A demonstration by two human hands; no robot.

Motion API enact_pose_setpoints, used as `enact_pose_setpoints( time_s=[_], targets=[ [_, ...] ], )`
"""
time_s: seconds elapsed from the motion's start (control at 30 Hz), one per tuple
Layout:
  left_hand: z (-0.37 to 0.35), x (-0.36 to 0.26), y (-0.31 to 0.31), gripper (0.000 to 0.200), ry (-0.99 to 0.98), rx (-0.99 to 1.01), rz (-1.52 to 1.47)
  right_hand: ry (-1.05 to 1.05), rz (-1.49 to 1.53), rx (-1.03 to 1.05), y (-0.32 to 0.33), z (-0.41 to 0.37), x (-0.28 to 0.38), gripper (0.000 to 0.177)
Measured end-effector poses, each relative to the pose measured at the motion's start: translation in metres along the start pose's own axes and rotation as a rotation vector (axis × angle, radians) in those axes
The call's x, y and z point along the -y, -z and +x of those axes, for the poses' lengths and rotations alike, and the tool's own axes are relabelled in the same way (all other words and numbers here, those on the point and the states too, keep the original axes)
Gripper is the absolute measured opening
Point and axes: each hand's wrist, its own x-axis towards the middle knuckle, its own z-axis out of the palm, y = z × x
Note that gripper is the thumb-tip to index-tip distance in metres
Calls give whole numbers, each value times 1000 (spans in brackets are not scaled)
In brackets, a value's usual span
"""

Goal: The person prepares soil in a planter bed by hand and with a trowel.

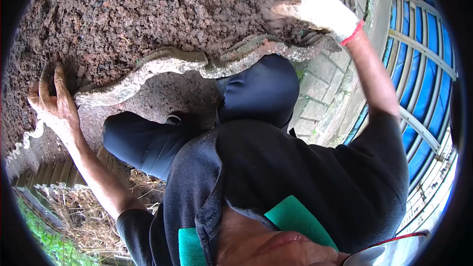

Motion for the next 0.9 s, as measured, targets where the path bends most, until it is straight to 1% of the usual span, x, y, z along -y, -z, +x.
enact_pose_setpoints(
  time_s=[0.07, 0.1, 0.13, 0.17, 0.2, 0.23, 0.27, 0.3, 0.33, 0.4, 0.43, 0.47, 0.5, 0.53, 0.57, 0.6, 0.67, 0.7, 0.73, 0.8, 0.83, 0.87, 0.9],
  targets=[
    [2, 2, 6, 33, -29, 49, 90, 121, -457, 51, 9, -15, -16, 55],
    [3, 1, 6, 33, -32, 54, 121, -1, -327, 171, 29, -10, -23, 52],
    [3, 2, 3, 32, -33, 37, 79, -122, -196, 289, 55, -2, -28, 49],
    [2, 5, 2, 32, -31, 45, 36, -217, -378, 34, 76, 6, -27, 34],
    [3, 8, 1, 32, -33, 53, -5, -308, -552, -227, 91, 10, -26, 28],
    [4, 8, 1, 33, -30, 52, 17, -205, -754, -465, 92, 11, -78, 25],
    [4, 8, 1, 33, -25, 51, 43, -506, -693, -364, 105, 21, -102, 26],
    [5, 8, 0, 34, -16, 50, 71, -545, -645, -388, 111, 27, -131, 32],
    [6, 7, -1, 34, -22, 54, 86, -580, -622, -402, 110, 30, -129, 41],
    [6, 7, 5, 35, -34, 83, 133, -533, -481, -99, 110, 37, -217, 42],
    [7, 6, 6, 35, -25, 92, 72, -591, -545, -81, 105, 40, -218, 38],
    [9, 7, 8, 36, -34, 98, 108, -651, -607, -62, 101, 43, -217, 34],
    [10, 10, 9, 37, -42, 108, 141, -612, -633, -134, 95, 42, -221, 27],
    [10, 14, 8, 38, -47, 118, 171, -504, -687, -209, 93, 39, -220, 25],
    [11, 18, 5, 36, 58, 123, 275, -485, -734, -205, 96, 33, -220, 24],
    [11, 14, 5, 35, 42, 100, 169, -466, -783, -198, 109, 26, -189, 24],
    [11, 13, 6, 32, 24, 95, 161, -517, -819, -192, 135, 0, -126, 25],
    [12, 18, 3, 32, 108, 116, 50, -533, -716, -107, 147, -13, -85, 24],
    [15, 22, 2, 32, 94, 127, 6, -551, -615, -26, 154, -24, -56, 23],
    [15, 29, 2, 32, 81, 136, -85, -224, -151, 157, 159, -51, -51, 35],
    [13, 31, 2, 32, 2, 107, 82, -340, -119, 232, 155, -66, -40, 33],
    [11, 31, 3, 33, -71, 66, 251, -454, -90, 299, 147, -81, -24, 39],
    [10, 17, 3, 33, -42, 65, 174, -328, -187, 310, 133, -95, -15, 36]
  ],
)
